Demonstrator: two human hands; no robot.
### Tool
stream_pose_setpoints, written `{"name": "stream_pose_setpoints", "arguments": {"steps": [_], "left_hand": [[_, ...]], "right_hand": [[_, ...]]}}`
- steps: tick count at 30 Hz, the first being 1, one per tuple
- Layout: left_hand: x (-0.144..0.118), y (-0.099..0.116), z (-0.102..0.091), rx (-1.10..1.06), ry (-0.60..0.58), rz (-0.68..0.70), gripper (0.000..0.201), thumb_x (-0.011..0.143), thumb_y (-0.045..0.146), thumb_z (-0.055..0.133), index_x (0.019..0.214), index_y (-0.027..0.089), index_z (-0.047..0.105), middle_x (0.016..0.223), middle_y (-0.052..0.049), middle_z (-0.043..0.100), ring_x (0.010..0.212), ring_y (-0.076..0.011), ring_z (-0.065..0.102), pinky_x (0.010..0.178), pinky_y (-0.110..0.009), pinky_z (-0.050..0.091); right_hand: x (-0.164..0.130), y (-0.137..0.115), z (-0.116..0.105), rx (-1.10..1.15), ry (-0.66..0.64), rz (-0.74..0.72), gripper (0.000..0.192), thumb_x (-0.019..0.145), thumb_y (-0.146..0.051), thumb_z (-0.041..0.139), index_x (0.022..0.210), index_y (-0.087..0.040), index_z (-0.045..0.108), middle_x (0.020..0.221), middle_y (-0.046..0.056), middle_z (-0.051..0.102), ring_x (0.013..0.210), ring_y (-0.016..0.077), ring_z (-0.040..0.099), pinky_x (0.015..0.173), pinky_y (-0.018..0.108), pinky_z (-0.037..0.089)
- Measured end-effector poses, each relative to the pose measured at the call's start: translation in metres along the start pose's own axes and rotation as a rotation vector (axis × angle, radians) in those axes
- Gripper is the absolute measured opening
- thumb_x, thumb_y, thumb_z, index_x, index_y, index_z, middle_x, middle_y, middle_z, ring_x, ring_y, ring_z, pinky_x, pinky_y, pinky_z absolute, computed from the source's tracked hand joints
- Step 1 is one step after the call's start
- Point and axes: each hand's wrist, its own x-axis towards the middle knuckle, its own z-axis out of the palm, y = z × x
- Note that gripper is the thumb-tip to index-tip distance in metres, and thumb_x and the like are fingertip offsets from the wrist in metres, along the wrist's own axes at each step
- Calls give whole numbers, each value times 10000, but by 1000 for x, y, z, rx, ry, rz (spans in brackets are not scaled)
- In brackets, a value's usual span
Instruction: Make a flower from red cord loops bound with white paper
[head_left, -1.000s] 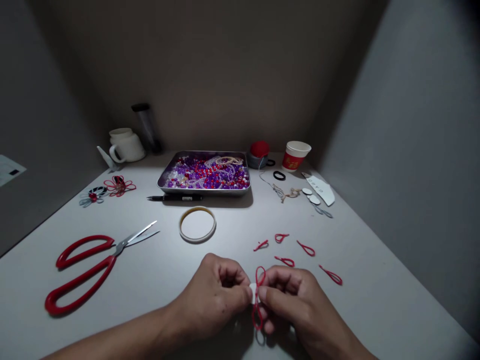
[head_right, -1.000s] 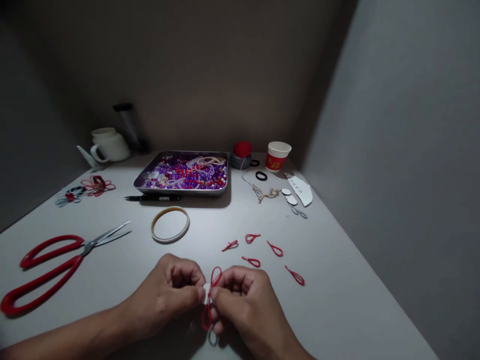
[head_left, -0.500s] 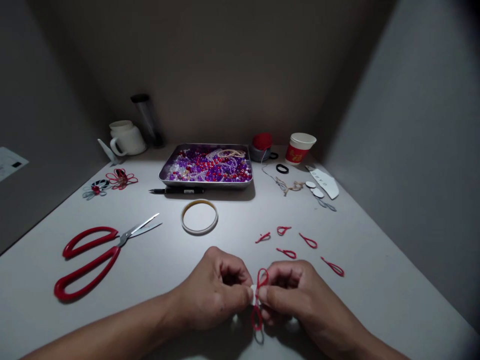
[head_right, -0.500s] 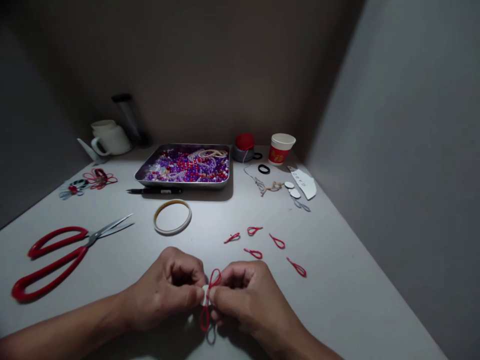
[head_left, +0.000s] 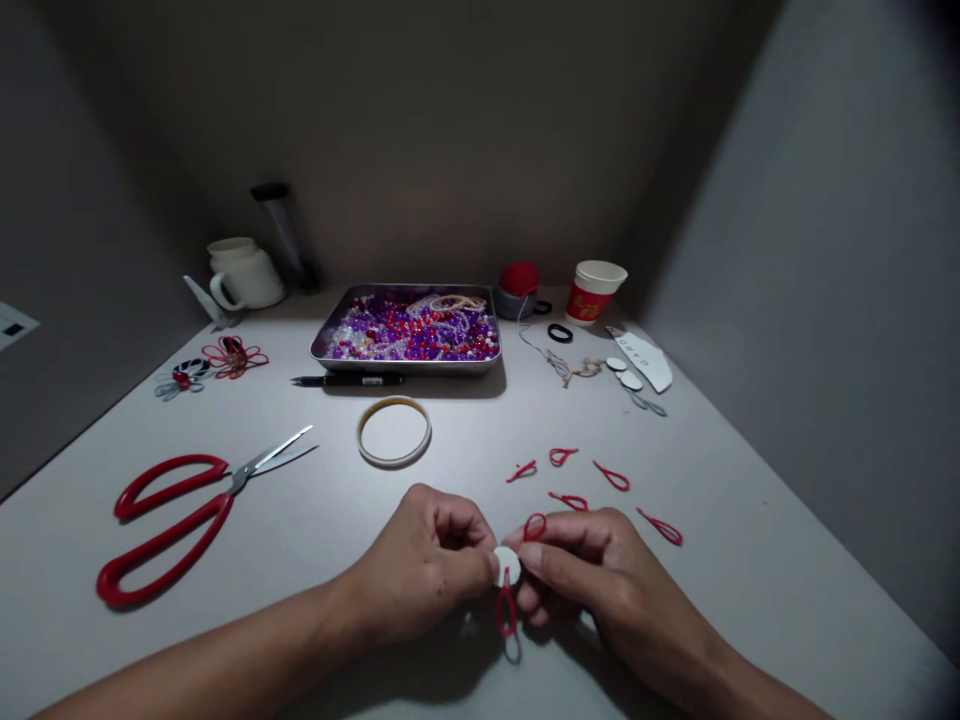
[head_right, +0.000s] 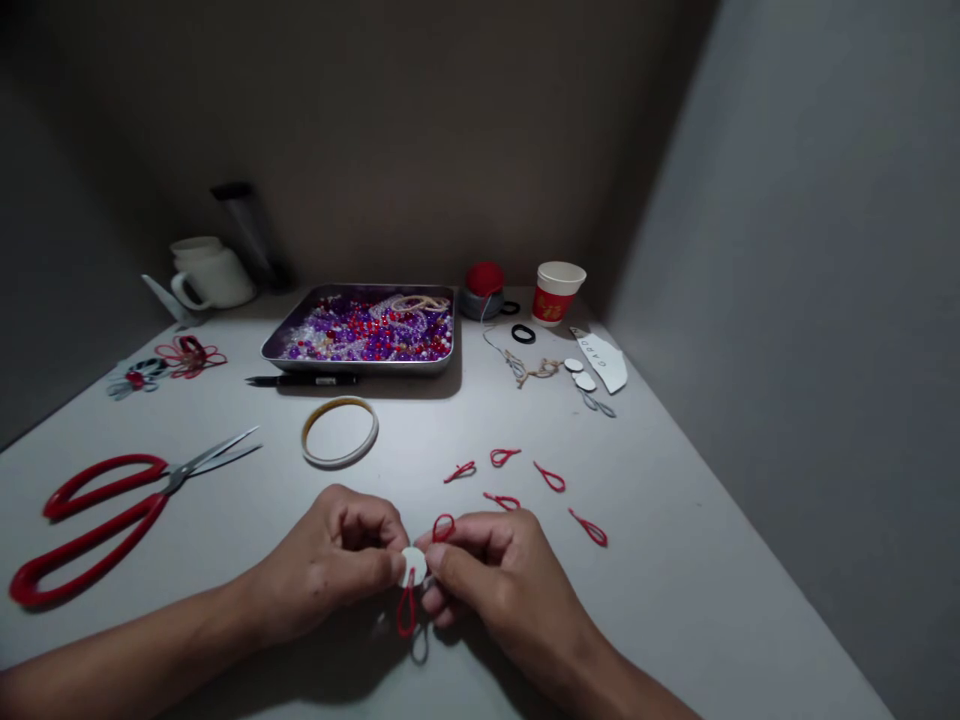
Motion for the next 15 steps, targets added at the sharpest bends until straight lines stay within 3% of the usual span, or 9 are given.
{"name": "stream_pose_setpoints", "arguments": {"steps": [4,11,15], "left_hand": [[1,2,0,-28,1,-23,72,602,151,530,531,135,529,417,57,455,374,-44,321,381,-174,240],[-2,1,2,9,-1,-23,103,618,153,520,518,140,502,477,9,550,404,-64,406,400,-179,269],[-1,1,4,74,107,1,149,664,228,563,554,134,529,429,52,458,387,-55,330,400,-186,241]], "right_hand": [[-2,-2,-3,-20,95,-34,292,686,-366,669,816,-112,730,558,35,622,512,115,542,507,240,442],[0,3,-3,82,-34,-43,261,723,-313,649,914,-146,708,745,53,658,579,115,571,576,256,465],[1,5,-3,173,-12,-13,413,699,-338,680,1054,-140,609,807,55,629,628,140,600,592,283,495]]}}
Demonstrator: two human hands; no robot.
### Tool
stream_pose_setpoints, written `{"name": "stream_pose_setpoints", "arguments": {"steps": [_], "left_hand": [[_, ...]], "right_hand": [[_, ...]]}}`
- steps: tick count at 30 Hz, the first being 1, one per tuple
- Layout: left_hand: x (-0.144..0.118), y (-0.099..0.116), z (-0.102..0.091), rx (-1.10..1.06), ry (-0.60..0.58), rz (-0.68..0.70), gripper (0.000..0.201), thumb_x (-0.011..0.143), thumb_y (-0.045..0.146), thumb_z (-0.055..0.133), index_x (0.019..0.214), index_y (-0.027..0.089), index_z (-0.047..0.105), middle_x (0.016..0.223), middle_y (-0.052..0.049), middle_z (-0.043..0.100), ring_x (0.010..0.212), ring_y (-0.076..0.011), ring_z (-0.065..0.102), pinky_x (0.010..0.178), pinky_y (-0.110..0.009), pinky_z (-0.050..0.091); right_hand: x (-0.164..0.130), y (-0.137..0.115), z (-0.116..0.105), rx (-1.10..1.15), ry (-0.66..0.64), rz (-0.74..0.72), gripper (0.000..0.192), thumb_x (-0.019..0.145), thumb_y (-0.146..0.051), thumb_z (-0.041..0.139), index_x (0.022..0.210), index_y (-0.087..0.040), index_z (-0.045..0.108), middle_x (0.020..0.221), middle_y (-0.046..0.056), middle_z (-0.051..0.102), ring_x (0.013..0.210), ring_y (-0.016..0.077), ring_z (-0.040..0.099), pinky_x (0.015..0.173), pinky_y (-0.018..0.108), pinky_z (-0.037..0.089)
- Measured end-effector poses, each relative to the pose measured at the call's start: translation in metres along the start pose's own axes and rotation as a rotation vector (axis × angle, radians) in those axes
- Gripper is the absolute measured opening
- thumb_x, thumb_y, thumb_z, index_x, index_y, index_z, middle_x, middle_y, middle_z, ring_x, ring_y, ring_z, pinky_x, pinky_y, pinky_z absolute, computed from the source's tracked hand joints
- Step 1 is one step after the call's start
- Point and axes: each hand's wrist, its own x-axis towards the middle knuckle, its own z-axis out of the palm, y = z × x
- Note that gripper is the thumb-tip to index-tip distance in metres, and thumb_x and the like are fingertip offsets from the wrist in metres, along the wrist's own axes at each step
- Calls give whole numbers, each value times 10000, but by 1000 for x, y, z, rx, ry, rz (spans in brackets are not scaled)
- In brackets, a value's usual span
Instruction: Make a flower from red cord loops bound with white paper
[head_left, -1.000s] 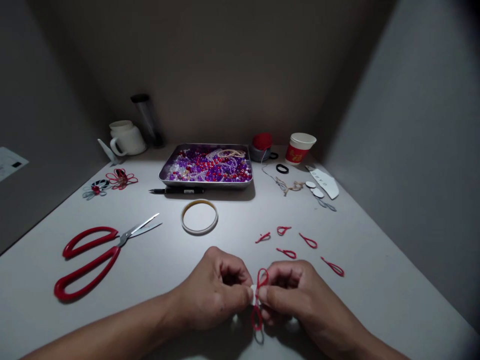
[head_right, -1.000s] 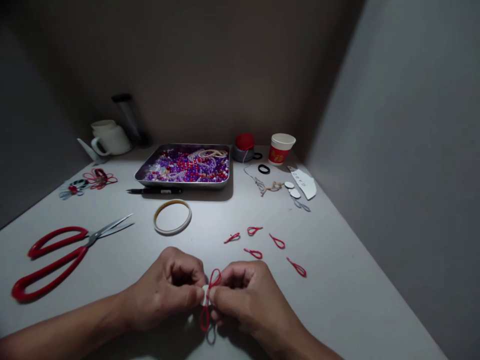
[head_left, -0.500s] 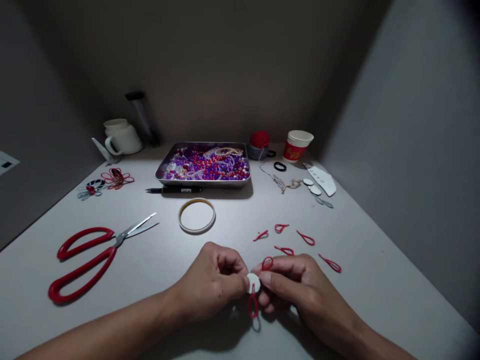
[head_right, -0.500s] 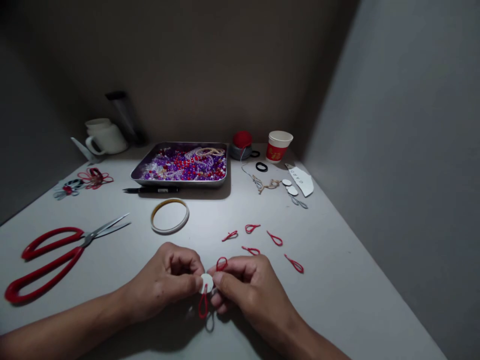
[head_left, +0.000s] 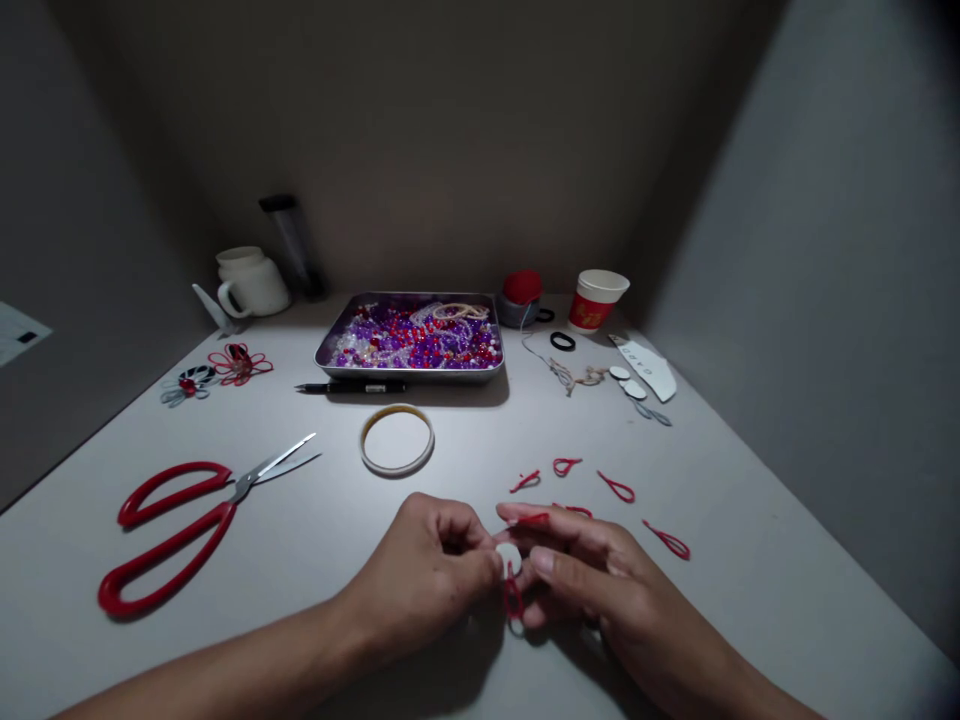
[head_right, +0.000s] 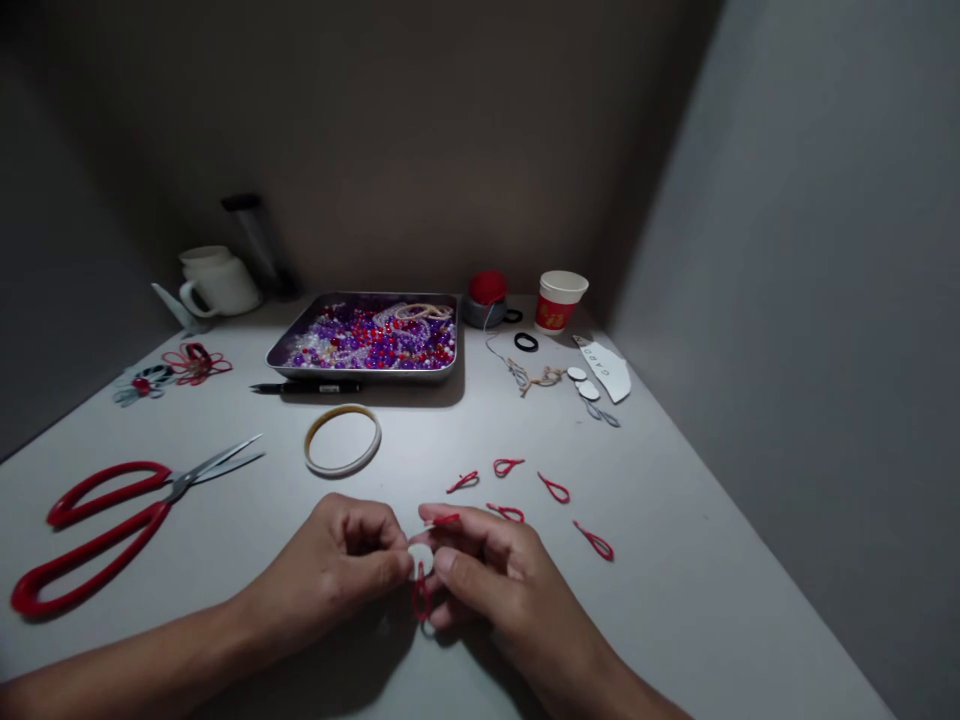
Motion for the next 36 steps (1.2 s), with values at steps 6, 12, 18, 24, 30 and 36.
{"name": "stream_pose_setpoints", "arguments": {"steps": [6,12,18,24,30,36], "left_hand": [[1,0,5,21,57,30,221,679,288,585,542,123,531,475,33,476,453,-70,347,434,-195,254],[-1,1,1,55,21,35,298,730,393,559,577,142,508,460,56,420,432,-73,337,426,-197,264],[-5,4,2,334,161,228,268,707,332,626,893,151,558,649,19,506,582,-117,456,529,-221,364],[-17,8,10,525,45,457,173,710,262,628,821,130,610,691,-29,549,592,-128,480,550,-240,362],[-17,5,10,493,109,523,99,778,121,500,739,127,590,654,-29,567,582,-108,506,552,-207,381],[-6,-2,-2,325,259,502,173,786,76,447,797,155,600,681,-1,582,586,-95,511,543,-190,389]], "right_hand": [[0,-3,4,-76,24,9,415,595,-346,766,885,-140,553,633,-26,546,540,108,533,503,247,464],[1,-9,3,-255,113,-35,229,659,-233,665,848,-140,575,540,-43,532,493,96,506,495,225,399],[-4,-5,7,-693,-1,-143,124,679,-92,493,670,-154,600,583,-30,480,540,97,409,474,212,319],[-6,-2,9,-827,-83,-230,136,613,-37,478,601,-167,515,614,-31,497,578,111,445,493,211,324],[-9,-1,10,-860,-49,-287,169,691,-55,459,625,-163,571,624,-14,535,577,114,476,515,228,346],[-5,-8,6,-388,18,-15,433,668,-104,558,1099,-142,548,709,-26,512,536,90,481,502,231,396]]}}
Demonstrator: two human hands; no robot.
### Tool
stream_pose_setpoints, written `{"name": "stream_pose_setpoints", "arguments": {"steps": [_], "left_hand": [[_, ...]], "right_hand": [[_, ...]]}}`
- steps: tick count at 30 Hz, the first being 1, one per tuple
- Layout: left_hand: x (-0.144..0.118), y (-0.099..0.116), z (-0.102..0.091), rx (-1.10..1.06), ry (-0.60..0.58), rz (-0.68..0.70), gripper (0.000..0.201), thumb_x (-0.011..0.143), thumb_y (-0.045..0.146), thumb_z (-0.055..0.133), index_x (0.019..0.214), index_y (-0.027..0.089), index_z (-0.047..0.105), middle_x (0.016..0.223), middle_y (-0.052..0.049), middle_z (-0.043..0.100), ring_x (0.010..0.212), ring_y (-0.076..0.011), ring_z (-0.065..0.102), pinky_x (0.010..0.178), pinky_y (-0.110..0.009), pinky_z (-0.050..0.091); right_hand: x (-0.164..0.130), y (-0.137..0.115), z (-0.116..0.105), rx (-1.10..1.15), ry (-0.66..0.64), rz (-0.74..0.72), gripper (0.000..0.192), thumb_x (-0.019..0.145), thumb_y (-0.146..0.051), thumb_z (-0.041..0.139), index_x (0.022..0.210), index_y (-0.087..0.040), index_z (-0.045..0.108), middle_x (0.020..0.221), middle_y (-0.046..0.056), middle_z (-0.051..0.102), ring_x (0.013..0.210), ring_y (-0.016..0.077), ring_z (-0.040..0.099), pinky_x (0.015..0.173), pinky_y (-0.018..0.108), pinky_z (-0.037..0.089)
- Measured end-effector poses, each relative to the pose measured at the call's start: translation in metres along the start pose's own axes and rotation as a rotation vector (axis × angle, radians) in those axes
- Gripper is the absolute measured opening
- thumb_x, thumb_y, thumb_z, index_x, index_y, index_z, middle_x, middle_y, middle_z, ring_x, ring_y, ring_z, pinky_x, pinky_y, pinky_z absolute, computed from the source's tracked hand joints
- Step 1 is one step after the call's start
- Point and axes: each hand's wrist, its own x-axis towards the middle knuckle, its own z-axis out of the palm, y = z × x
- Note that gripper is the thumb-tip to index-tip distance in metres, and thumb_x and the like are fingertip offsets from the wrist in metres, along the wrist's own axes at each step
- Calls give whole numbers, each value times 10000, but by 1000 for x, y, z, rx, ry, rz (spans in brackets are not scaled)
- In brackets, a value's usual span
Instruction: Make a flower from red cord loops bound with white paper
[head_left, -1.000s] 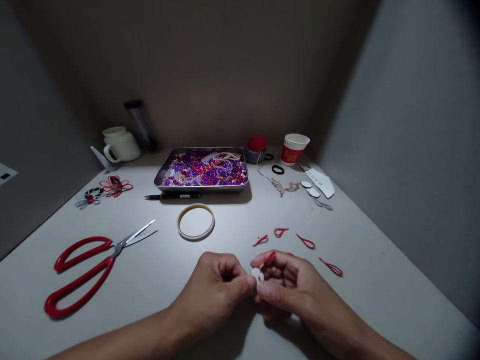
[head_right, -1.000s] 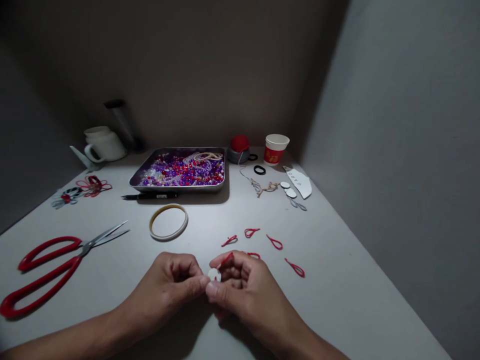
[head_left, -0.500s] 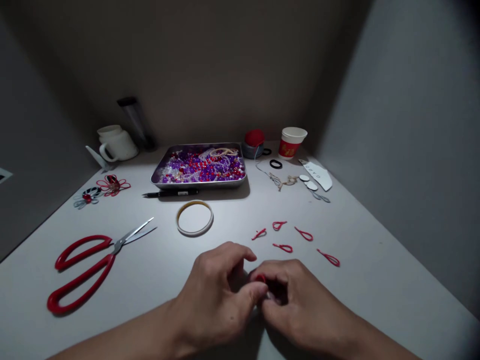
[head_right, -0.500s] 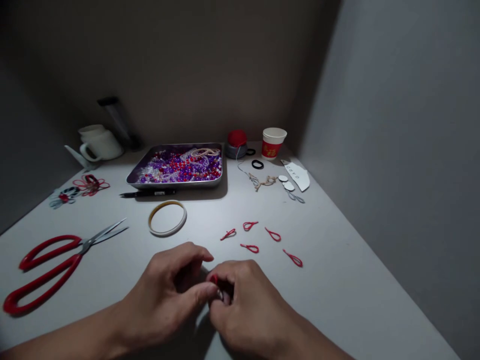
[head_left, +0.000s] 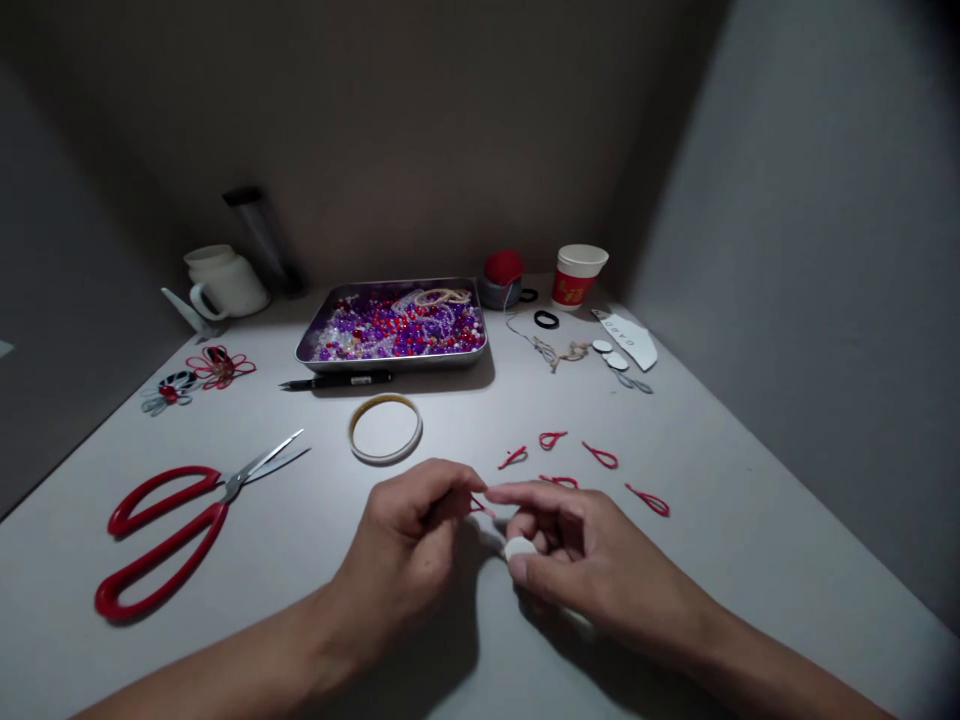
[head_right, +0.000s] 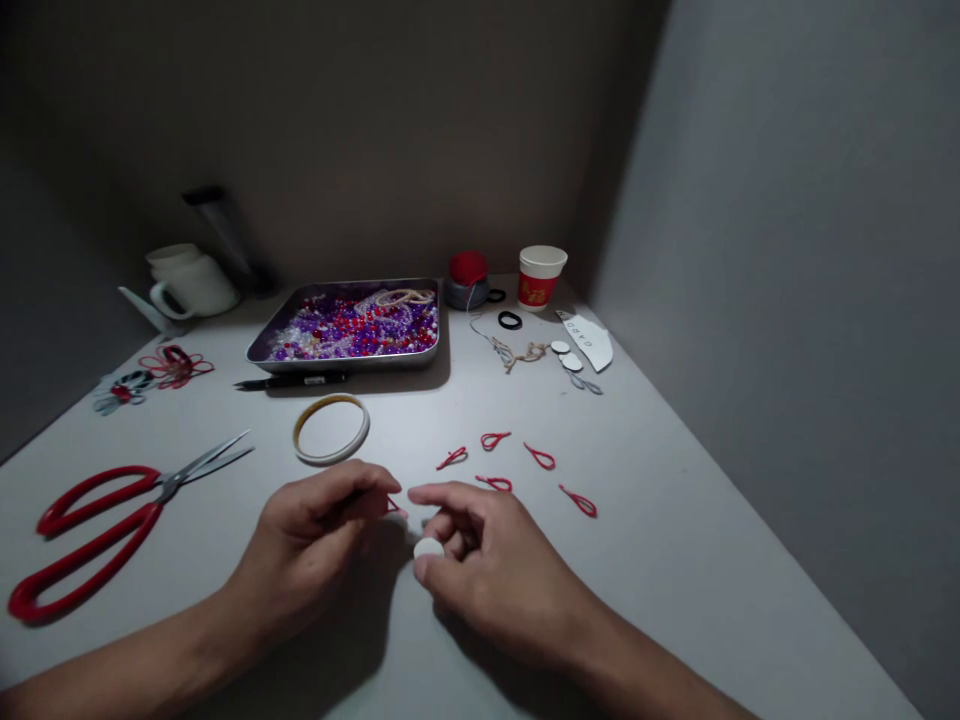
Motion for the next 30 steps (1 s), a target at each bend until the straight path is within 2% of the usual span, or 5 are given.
{"name": "stream_pose_setpoints", "arguments": {"steps": [4,12,19,26,30], "left_hand": [[4,-5,-1,-102,13,-60,226,775,79,416,769,165,625,651,10,532,521,-83,461,494,-197,364],[7,4,0,-414,-147,-425,157,692,97,427,663,137,576,628,-9,538,543,-108,476,520,-228,378],[3,15,4,-263,-287,-446,106,668,204,572,597,125,570,637,-3,527,523,-95,452,498,-217,355],[3,12,8,-339,-244,-564,128,679,216,561,584,131,552,485,30,473,455,-84,386,451,-211,293],[3,9,9,-442,-103,-603,168,695,232,562,564,129,545,475,22,489,451,-79,389,454,-205,294]], "right_hand": [[3,0,-6,138,-19,1,542,649,-122,605,1175,-117,476,704,-34,516,503,86,504,520,263,428],[3,6,-5,218,-60,11,516,630,-104,647,1123,-143,501,692,-45,541,483,78,521,498,255,430],[6,9,-4,195,-80,6,542,610,-70,678,1125,-148,527,662,-52,539,533,75,497,496,218,443],[4,5,-8,205,-101,9,445,718,-352,647,1083,-123,535,634,-29,554,473,91,543,446,229,467],[4,-1,-11,212,-63,15,422,677,-394,664,966,-99,577,615,5,589,483,112,569,432,231,483]]}}
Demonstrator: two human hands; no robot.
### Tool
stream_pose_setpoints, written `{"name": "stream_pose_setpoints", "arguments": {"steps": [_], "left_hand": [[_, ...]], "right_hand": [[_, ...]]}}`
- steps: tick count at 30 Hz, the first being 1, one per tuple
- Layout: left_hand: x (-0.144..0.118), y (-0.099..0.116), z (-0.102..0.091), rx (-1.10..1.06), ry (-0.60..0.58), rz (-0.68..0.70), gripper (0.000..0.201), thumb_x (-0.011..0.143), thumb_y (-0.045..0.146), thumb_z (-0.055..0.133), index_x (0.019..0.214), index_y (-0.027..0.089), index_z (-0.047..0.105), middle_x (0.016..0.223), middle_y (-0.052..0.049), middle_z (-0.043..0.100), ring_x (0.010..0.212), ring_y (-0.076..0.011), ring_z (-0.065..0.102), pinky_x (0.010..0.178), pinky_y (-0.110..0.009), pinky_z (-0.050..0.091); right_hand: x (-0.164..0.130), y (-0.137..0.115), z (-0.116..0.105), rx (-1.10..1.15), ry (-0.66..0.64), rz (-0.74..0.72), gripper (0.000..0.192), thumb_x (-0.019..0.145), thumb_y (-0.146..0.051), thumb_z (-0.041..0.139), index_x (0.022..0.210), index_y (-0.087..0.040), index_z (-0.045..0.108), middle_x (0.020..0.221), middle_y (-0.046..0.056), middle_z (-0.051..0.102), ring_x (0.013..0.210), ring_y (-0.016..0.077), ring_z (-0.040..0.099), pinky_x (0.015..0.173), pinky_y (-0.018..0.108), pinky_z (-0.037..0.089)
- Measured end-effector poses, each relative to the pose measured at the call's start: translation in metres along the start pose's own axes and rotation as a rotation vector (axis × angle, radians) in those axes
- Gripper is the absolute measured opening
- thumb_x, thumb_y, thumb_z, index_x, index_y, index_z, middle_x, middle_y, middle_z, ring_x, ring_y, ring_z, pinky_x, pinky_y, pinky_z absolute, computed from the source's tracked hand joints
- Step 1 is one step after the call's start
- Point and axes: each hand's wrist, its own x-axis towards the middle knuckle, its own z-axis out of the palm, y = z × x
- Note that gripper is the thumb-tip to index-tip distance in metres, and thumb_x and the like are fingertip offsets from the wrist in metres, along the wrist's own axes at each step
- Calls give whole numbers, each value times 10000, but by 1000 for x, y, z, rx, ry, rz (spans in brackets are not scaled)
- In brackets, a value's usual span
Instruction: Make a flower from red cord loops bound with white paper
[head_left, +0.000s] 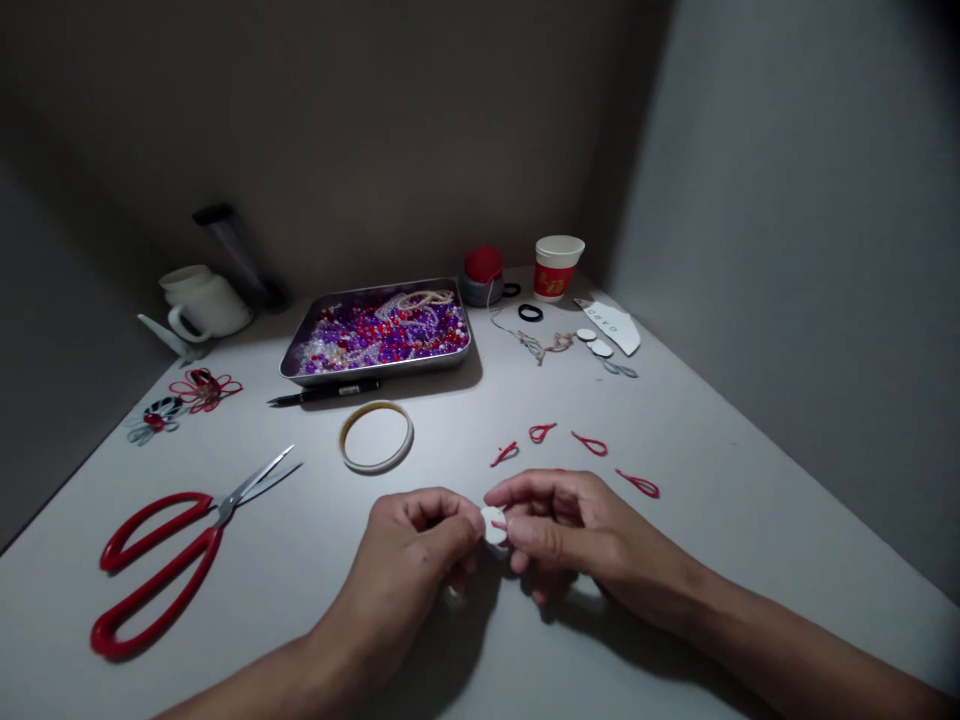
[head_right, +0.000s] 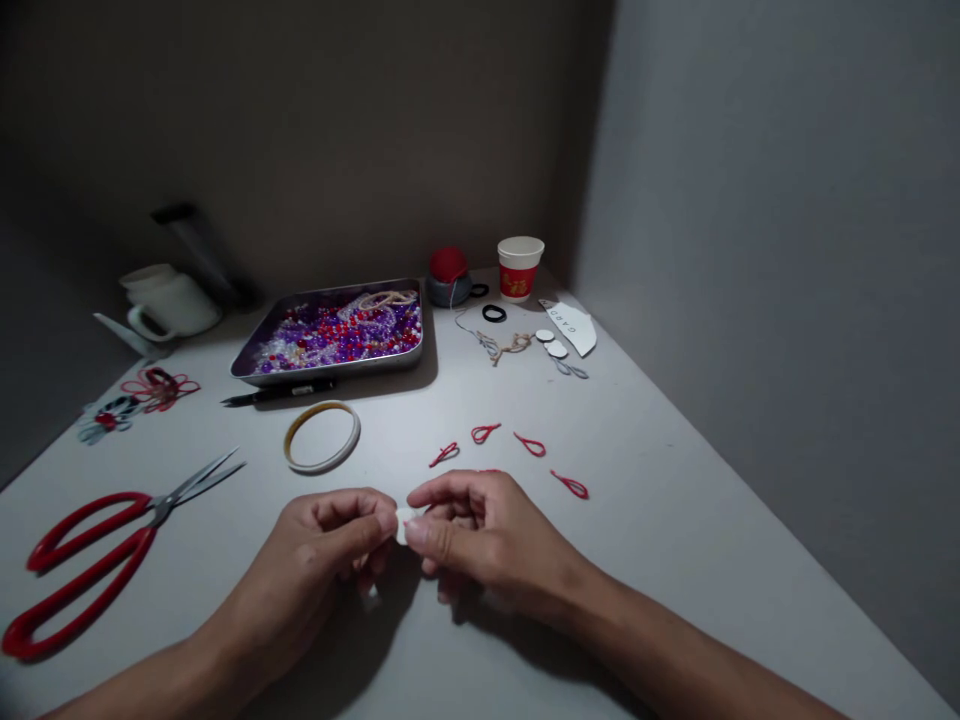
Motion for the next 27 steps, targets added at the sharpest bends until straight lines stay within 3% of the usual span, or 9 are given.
{"name": "stream_pose_setpoints", "arguments": {"steps": [3,8,12,17,23,27], "left_hand": [[1,-2,1,-62,50,10,178,703,235,570,565,126,544,481,21,494,461,-76,392,461,-199,293],[-3,-1,5,-19,38,32,204,711,250,571,551,129,533,498,18,498,479,-77,394,478,-199,301],[-5,1,5,94,24,74,216,703,228,564,515,131,521,493,22,475,475,-78,393,474,-201,302],[-4,3,2,194,-50,119,177,670,206,571,517,121,547,606,-1,493,485,-77,397,450,-205,300],[-2,6,-3,181,-179,182,148,670,164,565,531,115,582,630,-7,503,487,-69,408,442,-193,305],[2,6,-5,131,-159,168,155,675,169,586,532,112,580,644,-9,520,488,-70,428,452,-196,327]], "right_hand": [[1,0,1,-9,48,16,281,644,-314,679,815,-106,597,562,-2,593,427,92,546,400,204,456],[2,4,3,32,90,26,165,659,-279,650,672,-130,579,497,-18,585,374,74,521,390,187,421],[2,4,3,45,112,35,170,612,-259,684,647,-135,573,488,-23,589,374,75,517,387,183,407],[2,3,-1,-136,85,69,83,597,-170,646,617,-136,573,425,-26,569,374,80,506,378,175,358],[2,1,-4,-285,13,71,27,611,-153,619,635,-147,608,443,-17,594,402,91,505,397,183,356],[3,1,-6,-281,9,35,66,642,-195,622,631,-133,642,504,5,617,460,113,553,455,213,420]]}}
